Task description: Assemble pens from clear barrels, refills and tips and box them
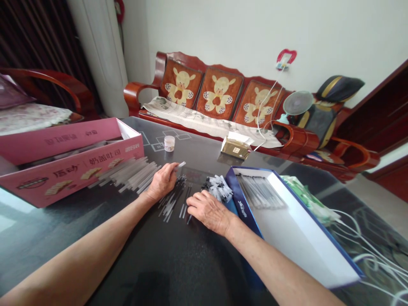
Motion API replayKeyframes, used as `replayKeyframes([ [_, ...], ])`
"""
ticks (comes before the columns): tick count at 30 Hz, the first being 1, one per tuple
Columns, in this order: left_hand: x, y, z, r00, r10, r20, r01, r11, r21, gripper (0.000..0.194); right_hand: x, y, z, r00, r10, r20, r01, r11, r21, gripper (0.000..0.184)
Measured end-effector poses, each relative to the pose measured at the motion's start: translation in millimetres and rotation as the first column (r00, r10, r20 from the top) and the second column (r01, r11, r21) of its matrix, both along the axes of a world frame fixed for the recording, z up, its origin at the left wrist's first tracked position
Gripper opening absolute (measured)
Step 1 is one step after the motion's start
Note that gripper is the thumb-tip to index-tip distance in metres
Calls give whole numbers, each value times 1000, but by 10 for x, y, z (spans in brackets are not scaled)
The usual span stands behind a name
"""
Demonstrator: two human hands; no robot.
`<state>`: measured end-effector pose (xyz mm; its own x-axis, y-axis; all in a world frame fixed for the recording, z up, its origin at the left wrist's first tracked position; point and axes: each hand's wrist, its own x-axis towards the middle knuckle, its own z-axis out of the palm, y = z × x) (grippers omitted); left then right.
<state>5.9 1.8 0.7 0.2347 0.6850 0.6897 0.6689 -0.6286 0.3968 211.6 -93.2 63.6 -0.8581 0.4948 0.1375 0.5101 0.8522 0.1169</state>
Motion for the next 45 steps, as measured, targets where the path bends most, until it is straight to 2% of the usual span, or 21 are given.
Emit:
replayKeyframes([
  [3, 10, -15, 23, 1000, -7, 3, 7, 1000, -21, 29, -35, -13, 38, 964, -38, -263, 36, 999, -14, 17],
  [4, 18, -25, 33, 1000, -6, -2, 6, 1000, -29, 26, -62, -2, 52, 912, -91, -399, 89, 996, -23, 16],
  [5, 26, -38, 43, 1000, -7, -13, 6, 999, -39, 25, -94, 20, 63, 822, -164, -545, 166, 985, -47, 14],
  [6, 34, -52, 53, 999, -13, -30, 12, 999, -51, 27, -127, 54, 66, 683, -243, -688, 249, 964, -93, 12],
  [8, 46, -81, 71, 995, -53, -86, 46, 996, -78, 33, -184, 154, 40, 282, -369, -885, 354, 898, -261, 9],
  [10, 49, -104, 83, 981, -116, -155, 101, 989, -105, 40, -208, 274, -35, -149, -435, -888, 297, 837, -460, 16],
  [11, 48, -113, 88, 972, -145, -186, 125, 986, -114, 42, -207, 332, -87, -324, -453, -830, 223, 816, -533, 21],
  [12, 45, -119, 92, 964, -167, -208, 144, 982, -119, 43, -197, 382, -145, -452, -469, -759, 145, 801, -581, 28],
  [13, 43, -123, 97, 958, -182, -220, 159, 980, -119, 43, -183, 423, -205, -533, -483, -695, 80, 789, -609, 35],
  [14, 42, -127, 102, 955, -193, -225, 170, 979, -116, 42, -166, 452, -261, -579, -493, -649, 32, 783, -622, 42],
  [18, 59, -146, 122, 955, -200, -219, 180, 978, -108, 37, -110, 487, -401, -618, -502, -605, -23, 781, -624, 53],
  [23, 103, -169, 119, 949, -206, -238, 182, 976, -118, 36, -110, 489, -405, -624, -481, -616, -15, 796, -605, 62],
  [35, 139, -211, 131, 939, -212, -270, 182, 974, -132, 38, -233, 452, -407, -526, -489, -696, 55, 797, -601, 65],
  [38, 137, -208, 123, 938, -215, -272, 184, 973, -137, 38, -218, 438, -371, -510, -484, -711, 88, 793, -603, 56],
  [42, 131, -203, 117, 937, -218, -273, 185, 972, -141, 38, -198, 432, -370, -514, -519, -683, 41, 780, -624, 43],
  [44, 129, -202, 116, 935, -230, -272, 198, 970, -141, 38, -200, 431, -394, -478, -562, -675, 32, 757, -652, 39],
  [45, 130, -201, 115, 935, -236, -264, 205, 969, -140, 37, -201, 429, -407, -429, -588, -685, 43, 744, -666, 36],
])
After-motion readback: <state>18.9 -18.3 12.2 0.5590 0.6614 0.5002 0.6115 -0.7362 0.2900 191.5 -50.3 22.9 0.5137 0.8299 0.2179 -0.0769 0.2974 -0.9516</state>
